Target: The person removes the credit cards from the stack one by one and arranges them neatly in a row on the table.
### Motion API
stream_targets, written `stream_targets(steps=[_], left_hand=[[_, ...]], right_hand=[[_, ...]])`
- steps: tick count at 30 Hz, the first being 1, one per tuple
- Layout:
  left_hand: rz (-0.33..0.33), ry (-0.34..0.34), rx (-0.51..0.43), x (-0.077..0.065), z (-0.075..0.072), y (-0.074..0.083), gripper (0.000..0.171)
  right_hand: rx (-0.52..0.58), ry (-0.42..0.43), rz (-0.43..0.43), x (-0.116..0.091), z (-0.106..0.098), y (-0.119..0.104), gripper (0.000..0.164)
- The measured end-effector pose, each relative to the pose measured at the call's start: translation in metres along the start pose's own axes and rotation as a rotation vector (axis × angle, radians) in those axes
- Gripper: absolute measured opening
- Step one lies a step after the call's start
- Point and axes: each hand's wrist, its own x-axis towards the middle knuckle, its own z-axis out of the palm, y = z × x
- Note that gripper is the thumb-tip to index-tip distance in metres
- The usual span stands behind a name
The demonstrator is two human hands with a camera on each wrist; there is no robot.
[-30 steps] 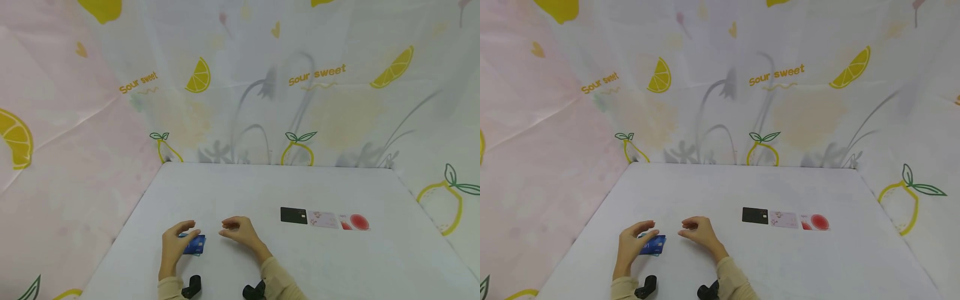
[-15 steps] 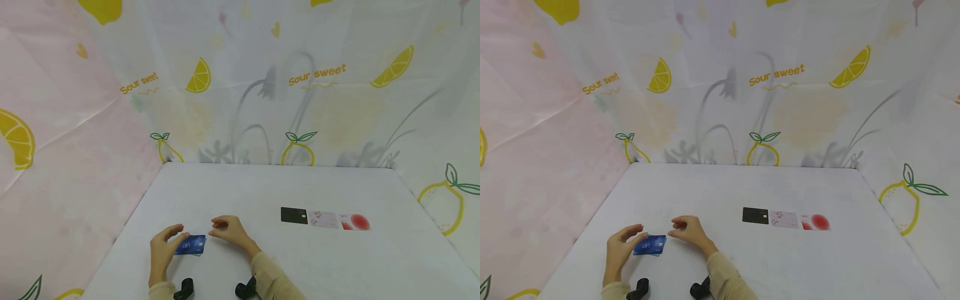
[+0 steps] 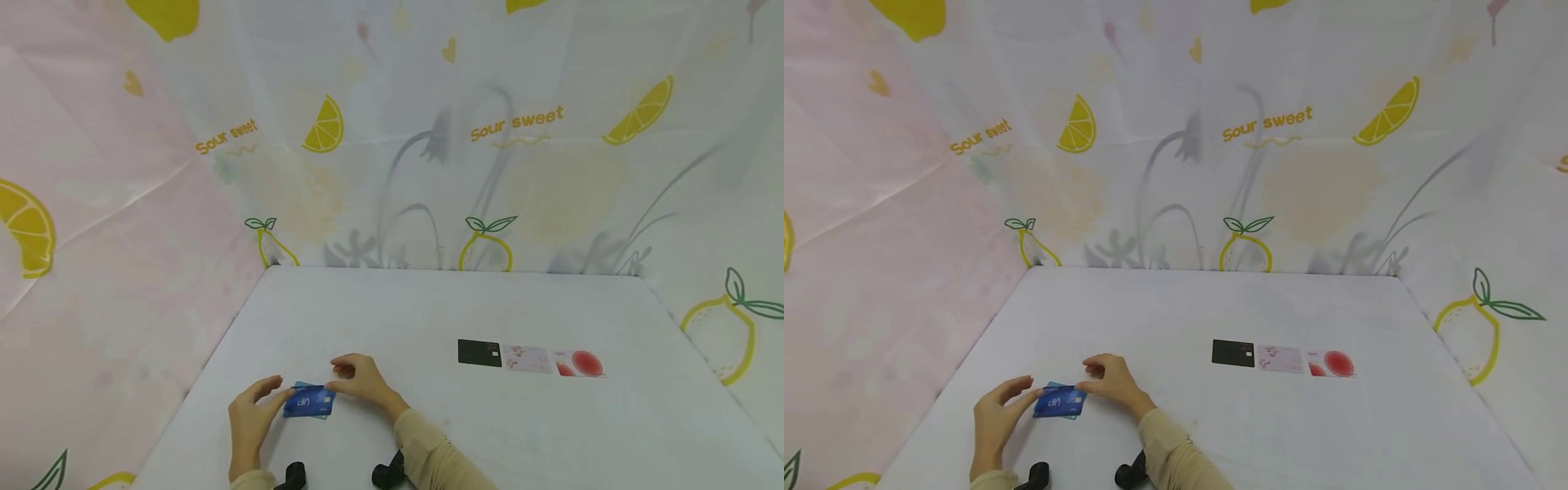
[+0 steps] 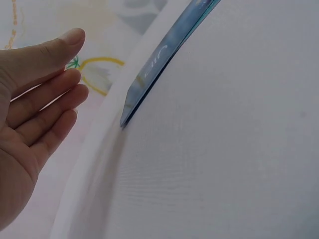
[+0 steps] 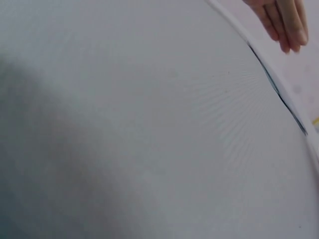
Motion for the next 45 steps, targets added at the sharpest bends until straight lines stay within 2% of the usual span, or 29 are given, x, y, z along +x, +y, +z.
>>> stream_targets(steps=[7, 13, 20, 22, 25, 30, 39, 42, 45], left_hand=[[0.055, 0.021, 0.056, -0.001, -0.006, -0.002, 0.032], [0.049, 0.026, 0.062, -0.002, -0.008, -0.003, 0.033], [0.082, 0.046, 0.085, 0.000, -0.007, -0.009, 0.036], [0.070, 0.017, 0.085, 0.001, -0.006, -0.010, 0.039], [0.016, -0.065, 0.098, 0.002, -0.006, -0.012, 0.046], [-0.050, -0.183, 0.143, 0.003, -0.007, -0.012, 0.056], [-0.053, -0.312, 0.188, 0.004, -0.011, -0.012, 0.060], [-0.032, -0.331, 0.183, 0.005, -0.011, -0.012, 0.056], [0.005, -0.328, 0.171, 0.005, -0.009, -0.014, 0.053]], right_hand=[[-0.101, 0.007, -0.061, 0.001, 0.006, 0.001, 0.044], [-0.160, -0.013, -0.046, 0.002, 0.010, -0.001, 0.048], [-0.326, -0.096, -0.012, 0.004, 0.013, -0.009, 0.057], [-0.396, -0.124, -0.009, 0.004, 0.015, -0.010, 0.061], [-0.500, -0.158, -0.003, 0.003, 0.018, -0.010, 0.068], [-0.579, -0.170, 0.017, 0.001, 0.024, -0.013, 0.068], [-0.587, -0.153, 0.015, 0.000, 0.027, -0.015, 0.046], [-0.573, -0.150, 0.017, -0.001, 0.027, -0.014, 0.043], [-0.578, -0.169, 0.022, -0.001, 0.026, -0.016, 0.048]])
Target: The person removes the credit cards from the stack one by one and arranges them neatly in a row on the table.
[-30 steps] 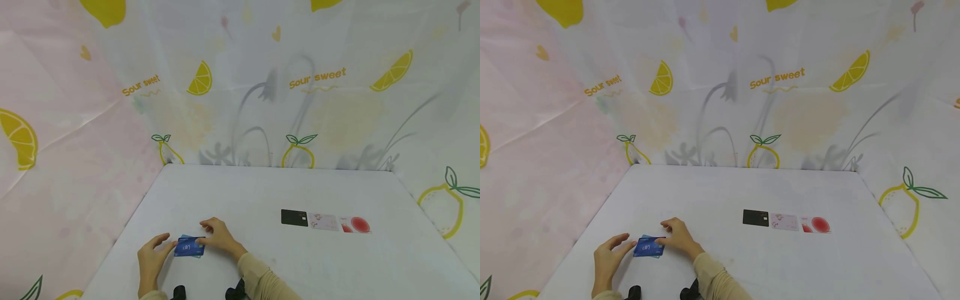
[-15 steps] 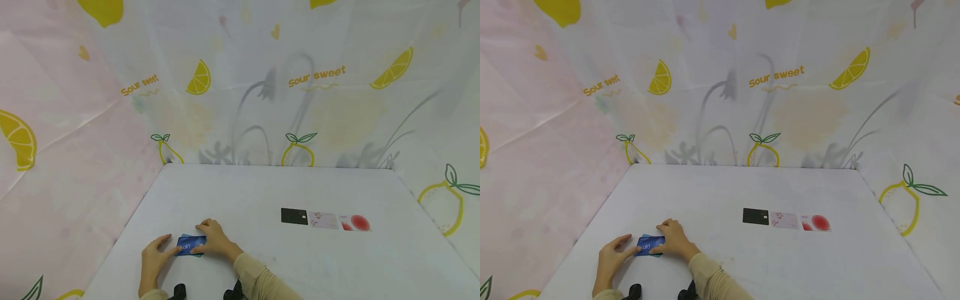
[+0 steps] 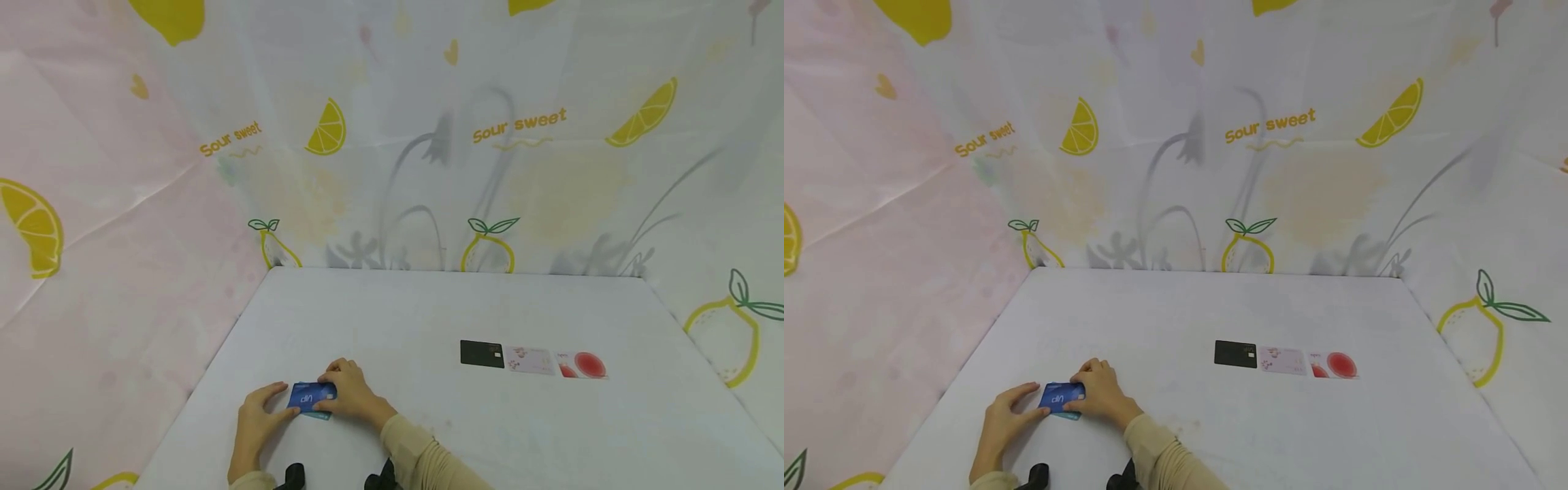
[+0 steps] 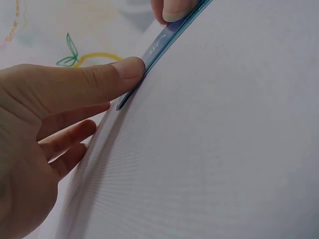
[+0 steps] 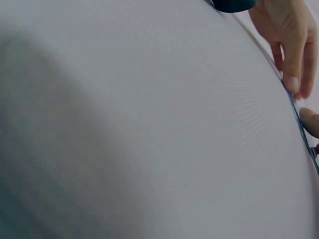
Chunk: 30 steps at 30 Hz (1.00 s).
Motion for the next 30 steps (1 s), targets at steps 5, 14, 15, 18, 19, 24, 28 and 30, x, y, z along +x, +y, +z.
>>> stream_targets(steps=[5, 14, 15, 18, 19, 24, 28, 30], left_hand=[[0.079, 0.035, 0.002, 0.000, 0.002, -0.001, 0.048], [0.115, -0.017, 0.002, 0.002, 0.001, 0.001, 0.055], [0.108, -0.031, 0.004, 0.003, 0.001, 0.001, 0.057], [0.090, -0.065, 0.028, 0.004, 0.000, 0.001, 0.062], [0.086, -0.072, 0.034, 0.004, 0.000, 0.002, 0.063], [0.074, -0.075, 0.039, 0.006, 0.001, 0.002, 0.061], [0.068, -0.070, 0.035, 0.007, 0.002, 0.001, 0.060], [0.069, -0.069, 0.037, 0.007, 0.002, 0.000, 0.060]], right_hand=[[-0.025, -0.050, 0.023, 0.001, -0.005, -0.002, 0.058], [0.008, -0.090, 0.071, 0.004, -0.009, -0.007, 0.055], [0.014, -0.092, 0.071, 0.004, -0.009, -0.008, 0.055], [0.028, -0.091, 0.066, 0.005, -0.008, -0.008, 0.055], [0.032, -0.090, 0.066, 0.005, -0.008, -0.008, 0.055], [0.072, -0.088, 0.087, 0.004, -0.008, -0.010, 0.053], [0.100, -0.114, 0.101, 0.001, -0.011, -0.010, 0.056], [0.108, -0.136, 0.100, 0.000, -0.013, -0.010, 0.060]])
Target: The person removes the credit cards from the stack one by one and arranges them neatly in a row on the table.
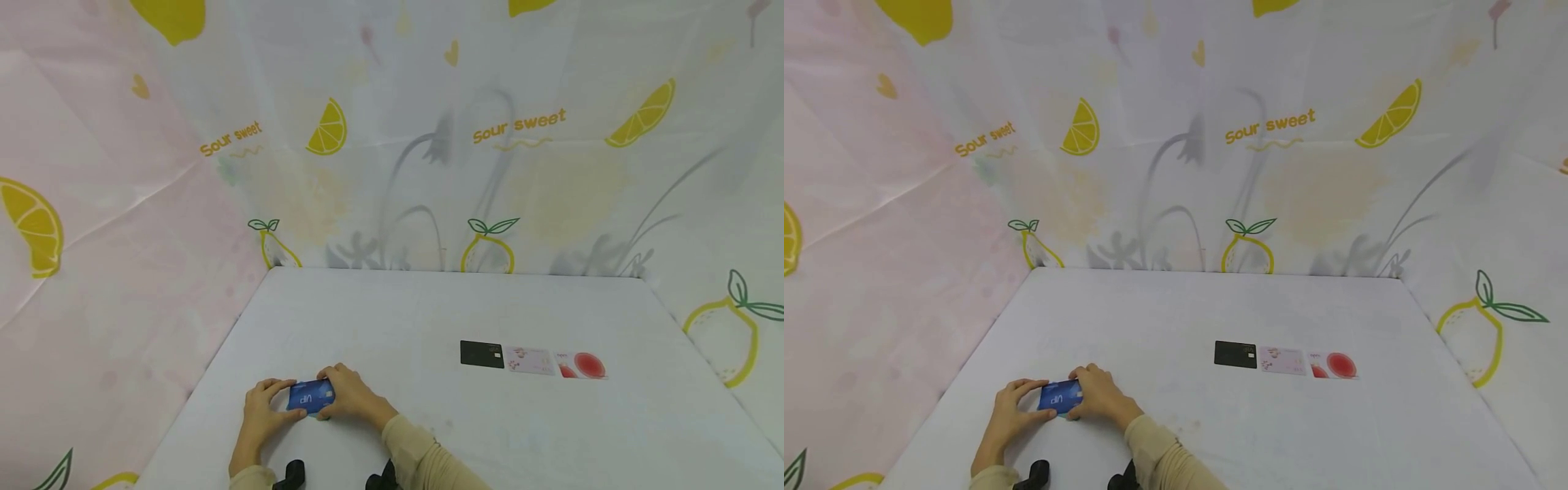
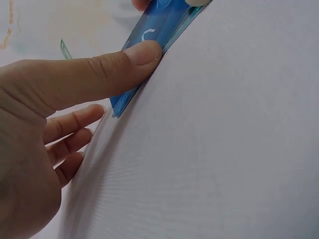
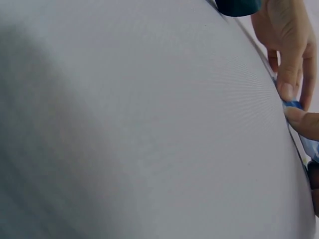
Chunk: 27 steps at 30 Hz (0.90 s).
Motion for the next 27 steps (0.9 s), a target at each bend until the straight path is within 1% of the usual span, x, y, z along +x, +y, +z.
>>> stream_targets(steps=[4, 8, 13, 17, 21, 23, 27], left_hand=[[-0.006, 0.002, -0.010, 0.0000, 0.0006, -0.0012, 0.061], [-0.016, 0.003, -0.033, 0.0005, 0.0018, -0.0027, 0.061], [-0.019, 0.003, -0.035, 0.0001, 0.0029, -0.0057, 0.062], [-0.037, -0.015, -0.037, -0.0009, 0.0014, -0.0072, 0.064], [-0.053, -0.045, -0.047, -0.0007, -0.0021, -0.0066, 0.068], [-0.042, -0.046, -0.047, -0.0001, -0.0027, -0.0068, 0.070], [0.038, -0.003, -0.040, -0.0006, -0.0039, -0.0042, 0.069]], right_hand=[[0.004, -0.037, -0.005, -0.0021, -0.0038, 0.0003, 0.066], [-0.006, -0.030, -0.021, -0.0032, -0.0049, 0.0013, 0.064], [-0.004, -0.026, -0.032, -0.0033, -0.0018, 0.0036, 0.065], [0.010, -0.025, -0.048, -0.0032, -0.0004, 0.0045, 0.067], [-0.002, -0.009, -0.086, -0.0031, -0.0008, 0.0044, 0.065], [-0.010, -0.004, -0.102, -0.0029, -0.0011, 0.0046, 0.063], [-0.010, -0.004, -0.127, -0.0027, -0.0020, 0.0066, 0.062]])
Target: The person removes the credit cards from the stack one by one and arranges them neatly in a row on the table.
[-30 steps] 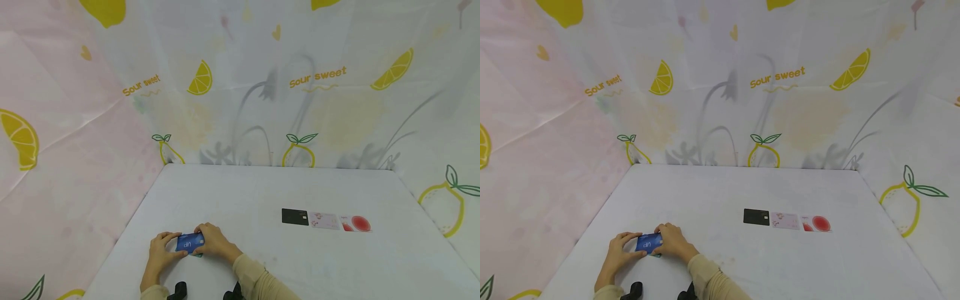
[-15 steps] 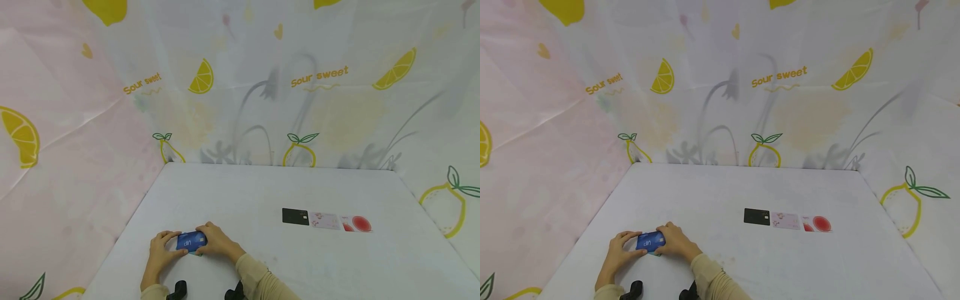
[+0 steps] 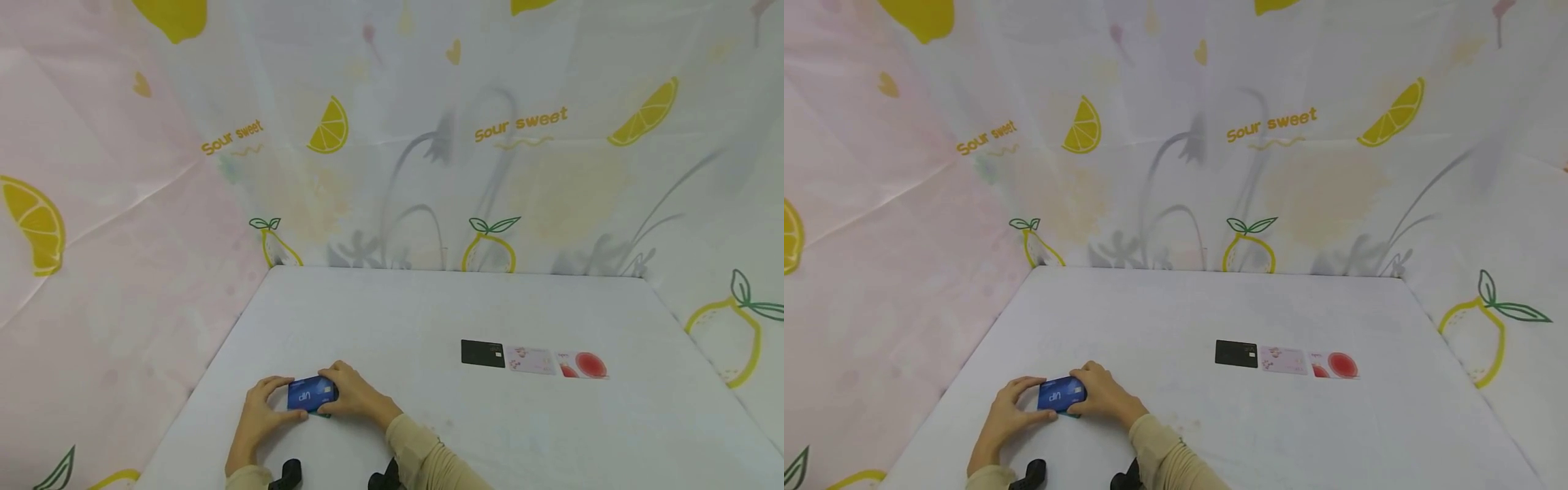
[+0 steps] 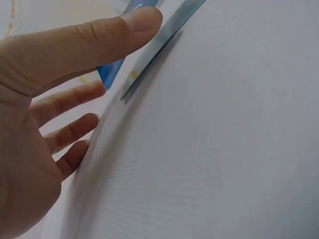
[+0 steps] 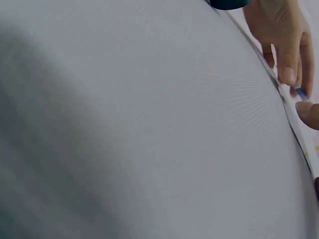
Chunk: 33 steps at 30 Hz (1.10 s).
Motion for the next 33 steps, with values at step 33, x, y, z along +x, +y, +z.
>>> stream_targets(steps=[33], left_hand=[[0.070, 0.014, -0.287, 0.010, 0.010, 0.028, 0.062]], right_hand=[[0.315, 0.099, -0.039, -0.017, -0.046, 0.031, 0.062]])
